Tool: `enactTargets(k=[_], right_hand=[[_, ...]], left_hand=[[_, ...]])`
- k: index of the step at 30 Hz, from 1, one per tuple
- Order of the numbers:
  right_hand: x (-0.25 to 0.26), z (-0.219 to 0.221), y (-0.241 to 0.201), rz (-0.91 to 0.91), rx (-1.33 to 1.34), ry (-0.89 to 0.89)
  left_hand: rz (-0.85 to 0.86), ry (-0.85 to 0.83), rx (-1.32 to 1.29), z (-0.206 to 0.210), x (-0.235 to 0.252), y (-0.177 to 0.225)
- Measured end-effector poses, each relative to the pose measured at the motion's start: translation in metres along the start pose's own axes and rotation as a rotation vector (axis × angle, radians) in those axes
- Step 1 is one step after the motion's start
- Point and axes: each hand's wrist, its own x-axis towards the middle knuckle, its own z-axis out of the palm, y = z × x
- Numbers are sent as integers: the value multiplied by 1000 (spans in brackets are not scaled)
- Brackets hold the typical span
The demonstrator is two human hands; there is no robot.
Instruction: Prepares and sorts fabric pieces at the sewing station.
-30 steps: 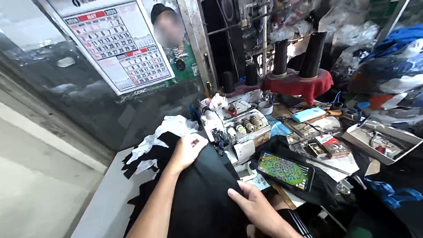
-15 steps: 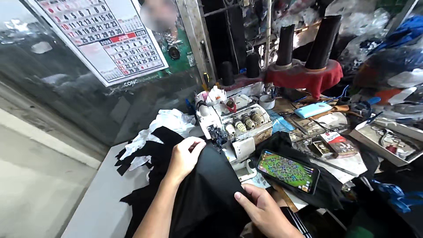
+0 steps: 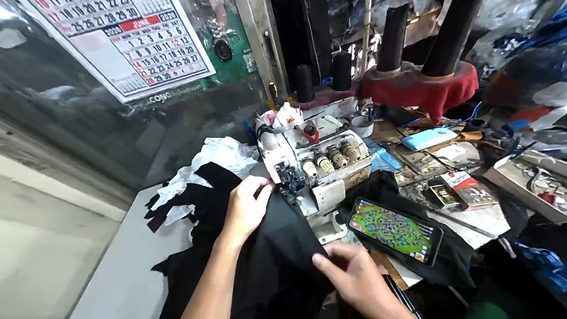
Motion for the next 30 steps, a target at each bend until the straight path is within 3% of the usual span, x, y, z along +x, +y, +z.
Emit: enactTargets(k=[3, 7, 10, 17, 22, 26, 28, 30], right_hand=[[-43, -2, -13, -9, 54, -81], [-69, 8, 9, 58, 139, -32], [-66, 10, -15, 110, 95, 36], [-60, 9, 4, -5, -16, 88], [-58, 6, -14, 132, -64, 76], [-56, 2, -6, 118, -91, 95], [-53, 1, -21, 208, -54, 107], [-53, 4, -1, 163, -1, 109]], left_hand=[[53, -156, -7, -17, -21, 3], [7, -148, -39, -18, -42, 9], [-43, -77, 54, -15, -38, 22], [-18, -106, 114, -12, -32, 19], [-10, -60, 149, -7, -28, 22], [-7, -117, 120, -12, -27, 22], [-24, -56, 103, -11, -28, 24], [-5, -3, 123, -5, -29, 20]])
